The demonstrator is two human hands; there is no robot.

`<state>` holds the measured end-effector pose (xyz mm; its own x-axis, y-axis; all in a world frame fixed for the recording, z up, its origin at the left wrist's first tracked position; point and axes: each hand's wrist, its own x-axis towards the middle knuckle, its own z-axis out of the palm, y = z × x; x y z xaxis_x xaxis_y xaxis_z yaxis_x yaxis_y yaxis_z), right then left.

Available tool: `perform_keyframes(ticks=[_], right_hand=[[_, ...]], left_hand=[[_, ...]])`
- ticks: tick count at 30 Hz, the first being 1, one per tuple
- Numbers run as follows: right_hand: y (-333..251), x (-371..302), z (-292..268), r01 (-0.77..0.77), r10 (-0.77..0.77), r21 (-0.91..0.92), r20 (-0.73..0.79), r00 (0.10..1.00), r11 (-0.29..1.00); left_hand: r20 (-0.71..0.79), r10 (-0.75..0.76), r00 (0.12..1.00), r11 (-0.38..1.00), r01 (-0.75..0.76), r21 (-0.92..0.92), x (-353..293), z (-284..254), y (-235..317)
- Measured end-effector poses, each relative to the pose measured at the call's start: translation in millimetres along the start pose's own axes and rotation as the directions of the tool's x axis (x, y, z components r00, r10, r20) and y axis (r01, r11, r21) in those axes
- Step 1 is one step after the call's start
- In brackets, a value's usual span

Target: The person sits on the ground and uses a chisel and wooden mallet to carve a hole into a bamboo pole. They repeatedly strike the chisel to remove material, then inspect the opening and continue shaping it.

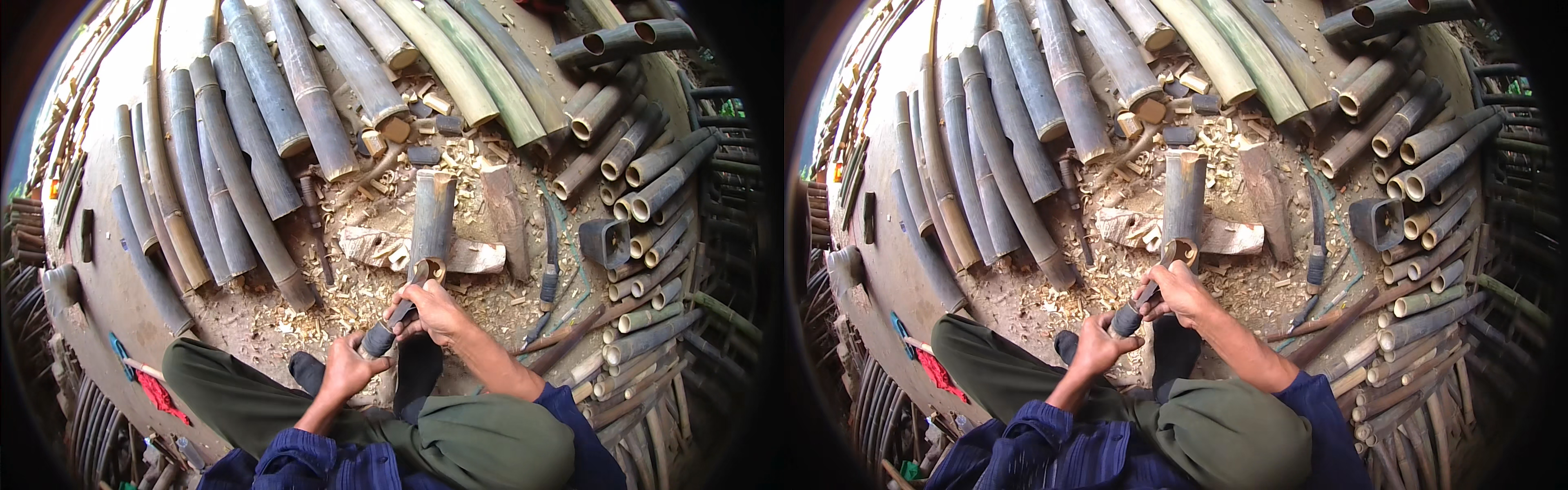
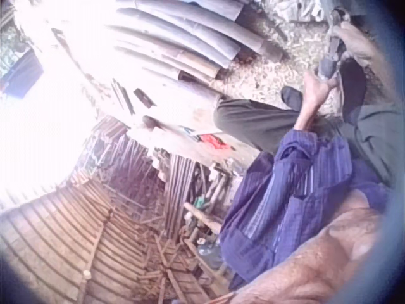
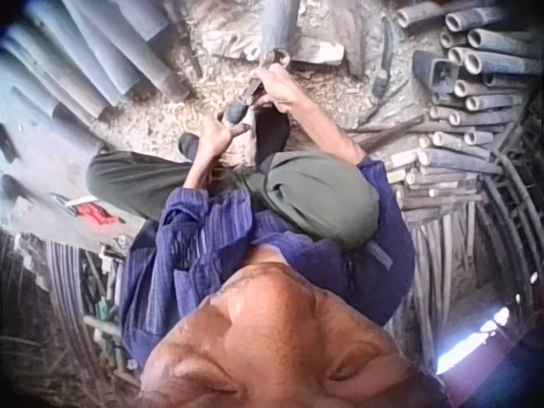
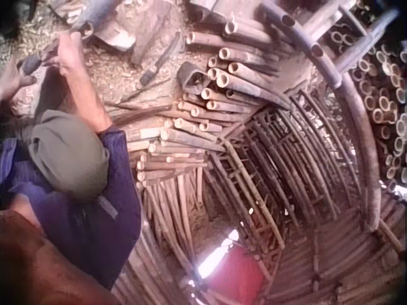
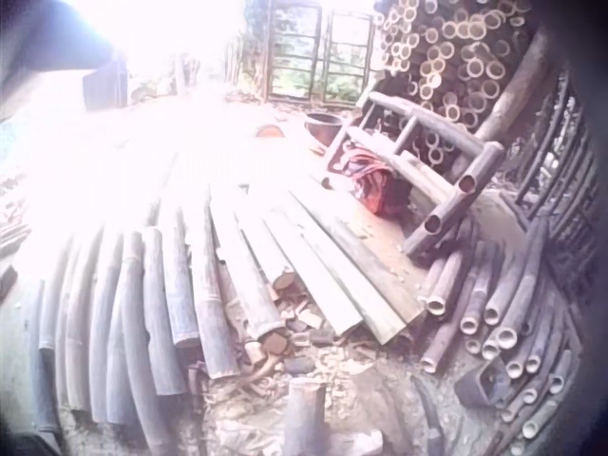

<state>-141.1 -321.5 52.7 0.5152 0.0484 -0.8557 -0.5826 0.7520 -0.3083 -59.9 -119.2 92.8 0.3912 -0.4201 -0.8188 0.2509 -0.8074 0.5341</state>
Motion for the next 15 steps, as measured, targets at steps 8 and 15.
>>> perform_keyframes(ticks=[8, 15], right_hand=[[6.2, -13.8, 8.9, -0.007, -0.167, 0.791, 0.137, 0.976, 0.611], [-5.3, -2.6, 10.7, 0.006, -0.011, 0.181, 0.027, 1.000, 0.983]], left_hand=[[0.068, 0.435, 0.898, 0.505, -0.306, 0.807, 1.5, -60.9, 115.8], [-0.027, 0.104, 0.994, 0.993, -0.103, 0.053, 10.1, -23.8, 4.7]])
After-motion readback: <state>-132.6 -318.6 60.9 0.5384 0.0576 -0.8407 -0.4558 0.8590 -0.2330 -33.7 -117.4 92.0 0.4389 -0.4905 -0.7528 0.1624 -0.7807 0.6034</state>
